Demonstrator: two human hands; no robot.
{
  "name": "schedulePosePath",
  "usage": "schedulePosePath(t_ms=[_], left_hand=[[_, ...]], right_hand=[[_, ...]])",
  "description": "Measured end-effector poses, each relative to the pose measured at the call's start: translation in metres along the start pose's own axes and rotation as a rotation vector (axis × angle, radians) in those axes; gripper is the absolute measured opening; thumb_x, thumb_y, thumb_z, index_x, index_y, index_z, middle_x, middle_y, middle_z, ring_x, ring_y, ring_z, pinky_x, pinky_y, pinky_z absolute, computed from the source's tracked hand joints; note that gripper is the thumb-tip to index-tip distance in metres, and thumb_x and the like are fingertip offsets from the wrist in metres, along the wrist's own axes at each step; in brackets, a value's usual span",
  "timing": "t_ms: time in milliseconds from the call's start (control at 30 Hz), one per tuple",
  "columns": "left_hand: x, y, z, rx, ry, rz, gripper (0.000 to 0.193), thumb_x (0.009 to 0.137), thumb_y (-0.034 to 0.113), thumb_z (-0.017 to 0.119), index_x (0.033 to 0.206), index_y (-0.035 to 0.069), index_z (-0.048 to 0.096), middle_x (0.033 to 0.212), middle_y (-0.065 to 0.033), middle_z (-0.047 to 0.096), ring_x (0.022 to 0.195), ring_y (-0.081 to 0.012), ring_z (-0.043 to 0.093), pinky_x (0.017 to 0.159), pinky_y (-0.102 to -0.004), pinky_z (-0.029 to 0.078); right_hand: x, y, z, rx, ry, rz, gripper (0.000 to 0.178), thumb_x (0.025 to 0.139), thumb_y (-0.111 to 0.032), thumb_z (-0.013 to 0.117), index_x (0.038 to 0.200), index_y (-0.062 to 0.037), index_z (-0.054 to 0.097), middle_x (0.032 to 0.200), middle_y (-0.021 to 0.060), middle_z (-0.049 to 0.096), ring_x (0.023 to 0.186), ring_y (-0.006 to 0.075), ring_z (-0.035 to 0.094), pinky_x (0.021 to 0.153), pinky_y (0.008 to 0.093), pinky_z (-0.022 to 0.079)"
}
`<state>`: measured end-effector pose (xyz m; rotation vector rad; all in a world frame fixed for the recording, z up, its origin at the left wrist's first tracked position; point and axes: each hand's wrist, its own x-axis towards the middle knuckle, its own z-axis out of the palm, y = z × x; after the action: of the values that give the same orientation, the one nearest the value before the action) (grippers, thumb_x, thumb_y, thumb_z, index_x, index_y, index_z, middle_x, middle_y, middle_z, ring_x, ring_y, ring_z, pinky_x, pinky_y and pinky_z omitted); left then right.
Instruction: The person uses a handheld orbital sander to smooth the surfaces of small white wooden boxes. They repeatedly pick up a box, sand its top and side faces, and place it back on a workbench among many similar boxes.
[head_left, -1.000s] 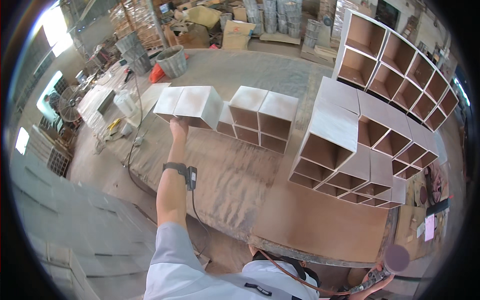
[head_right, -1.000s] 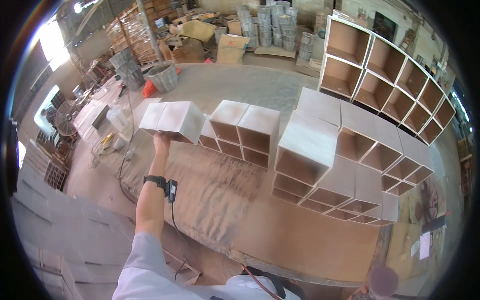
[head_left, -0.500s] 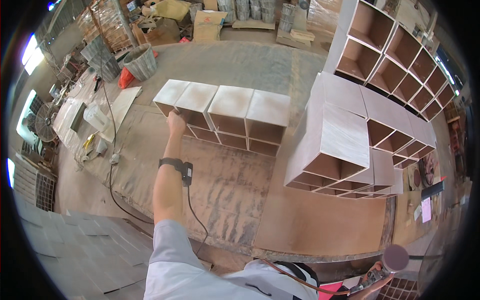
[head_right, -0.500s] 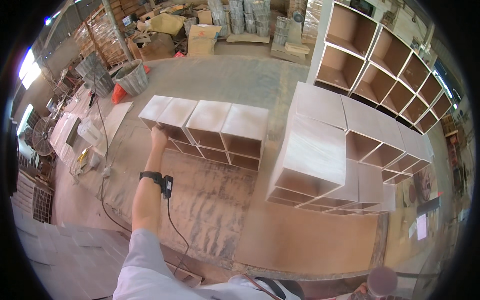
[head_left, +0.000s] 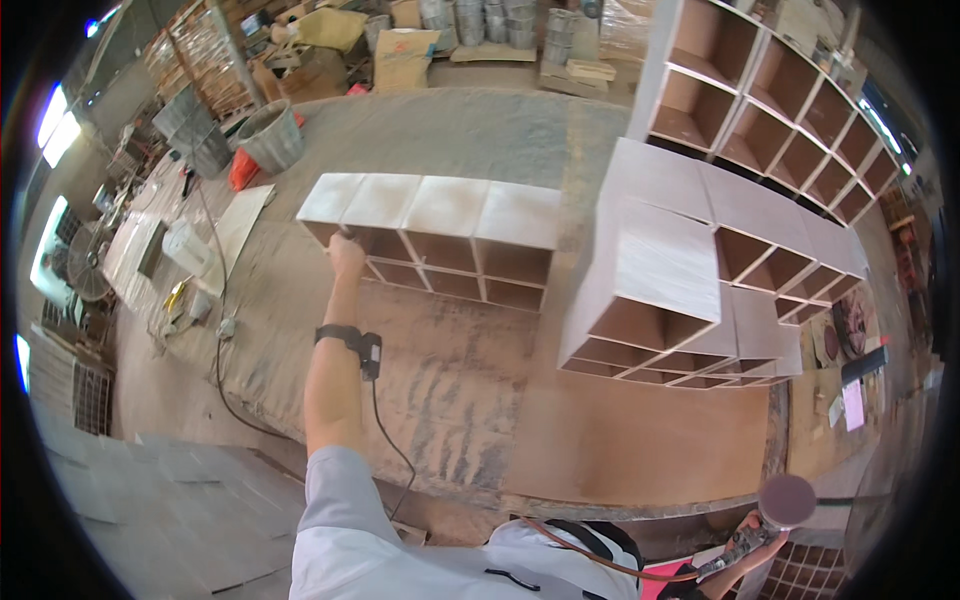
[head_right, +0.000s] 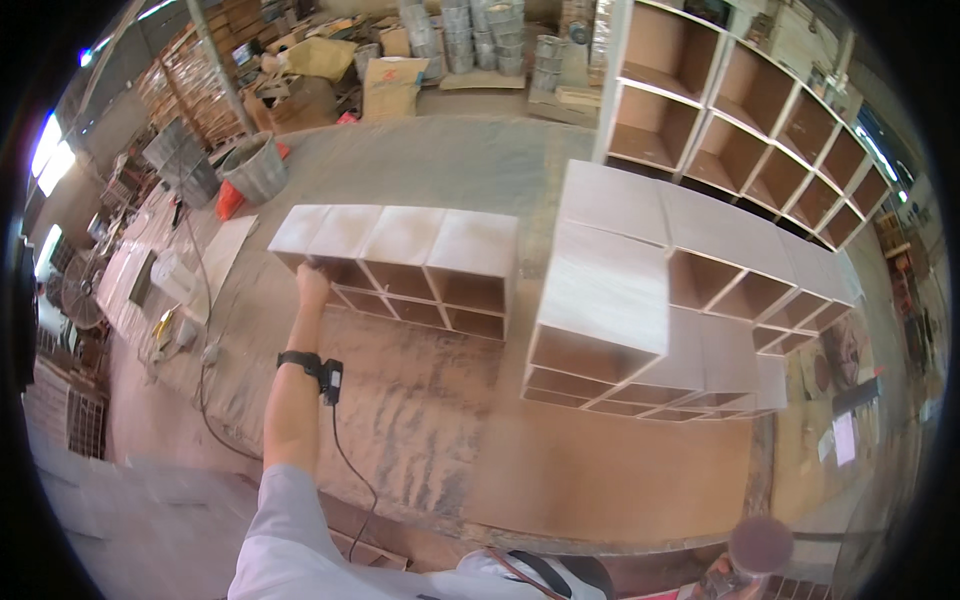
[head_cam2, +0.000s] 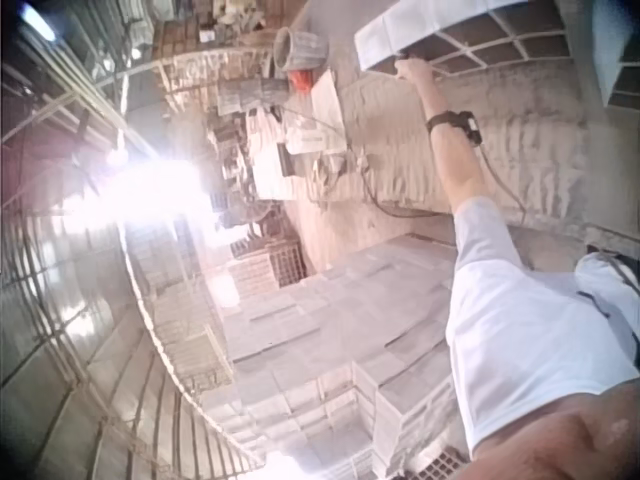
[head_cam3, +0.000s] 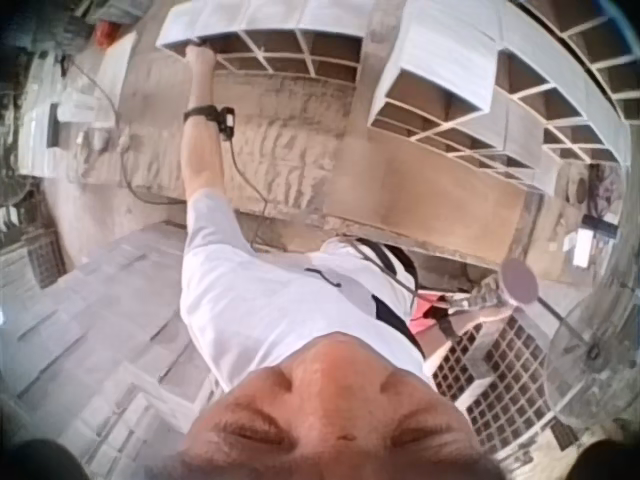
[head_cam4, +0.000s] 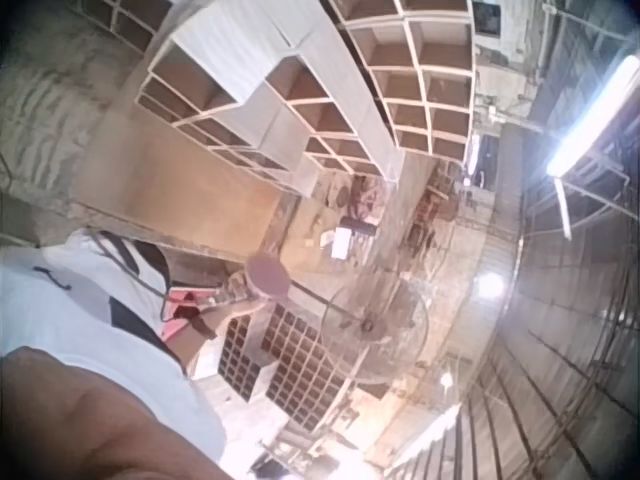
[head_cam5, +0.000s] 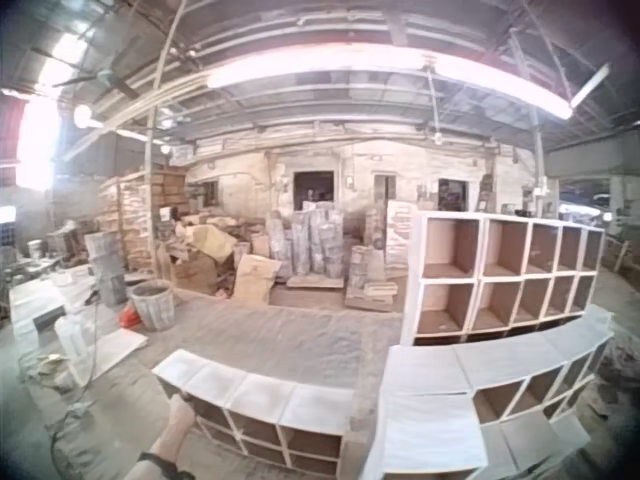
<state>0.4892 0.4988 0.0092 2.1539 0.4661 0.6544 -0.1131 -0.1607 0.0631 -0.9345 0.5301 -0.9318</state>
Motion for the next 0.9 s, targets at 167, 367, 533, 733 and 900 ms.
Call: schedulePosePath(t_ms=[167,367,533,733,900], left_hand=[[0.019,-0.038,-0.020,-0.197,-0.167,-0.026,0.037,0.083,0.012,0.062,0.114,-0.008,0.066,0.103,-0.0237,0.071,0.099,-0.0339,0.069,0.084,-0.0445,0.051],[-0.107,0.064,-0.068,-0.387,0.278,0.144,0.032,0.093,0.005,0.059,0.123,-0.005,0.058,0.118,-0.0139,0.065,0.107,-0.0218,0.062,0.092,-0.0324,0.047],[-0.289,0.208,-0.099,-0.501,0.034,0.389,0.019,0.093,0.000,0.061,0.112,0.002,0.065,0.110,-0.0073,0.067,0.098,-0.0142,0.061,0.089,-0.0282,0.047],[-0.405,0.337,-0.051,-0.240,-0.308,0.515,0.032,0.085,0.000,0.071,0.116,0.001,0.066,0.107,-0.0108,0.067,0.090,-0.0190,0.065,0.081,-0.0328,0.053],[-0.461,0.404,-0.021,-0.385,-0.308,0.575,0.033,0.085,0.001,0.071,0.118,0.000,0.066,0.108,-0.0113,0.066,0.094,-0.0191,0.065,0.082,-0.0300,0.053]], right_hand=[[-0.006,-0.005,0.054,0.040,0.273,0.024,0.045,0.095,-0.047,0.049,0.114,-0.0071,0.052,0.099,0.0092,0.058,0.070,0.0180,0.055,0.045,0.0285,0.043],[0.020,0.003,0.030,0.289,0.203,0.011,0.040,0.095,-0.042,0.054,0.114,-0.0069,0.054,0.100,0.0067,0.062,0.074,0.0183,0.058,0.052,0.0294,0.050],[0.059,0.001,-0.002,0.186,0.060,0.142,0.039,0.094,-0.043,0.055,0.111,-0.0075,0.056,0.097,0.0048,0.062,0.072,0.0166,0.059,0.051,0.0292,0.051],[0.090,-0.024,0.010,0.195,0.220,0.192,0.044,0.097,-0.045,0.047,0.121,-0.0075,0.053,0.104,0.0054,0.058,0.078,0.0168,0.053,0.056,0.0286,0.042],[0.138,-0.025,-0.059,0.126,0.078,0.249,0.039,0.099,-0.045,0.045,0.109,-0.0089,0.056,0.091,0.0023,0.059,0.071,0.0152,0.053,0.058,0.0272,0.042]])
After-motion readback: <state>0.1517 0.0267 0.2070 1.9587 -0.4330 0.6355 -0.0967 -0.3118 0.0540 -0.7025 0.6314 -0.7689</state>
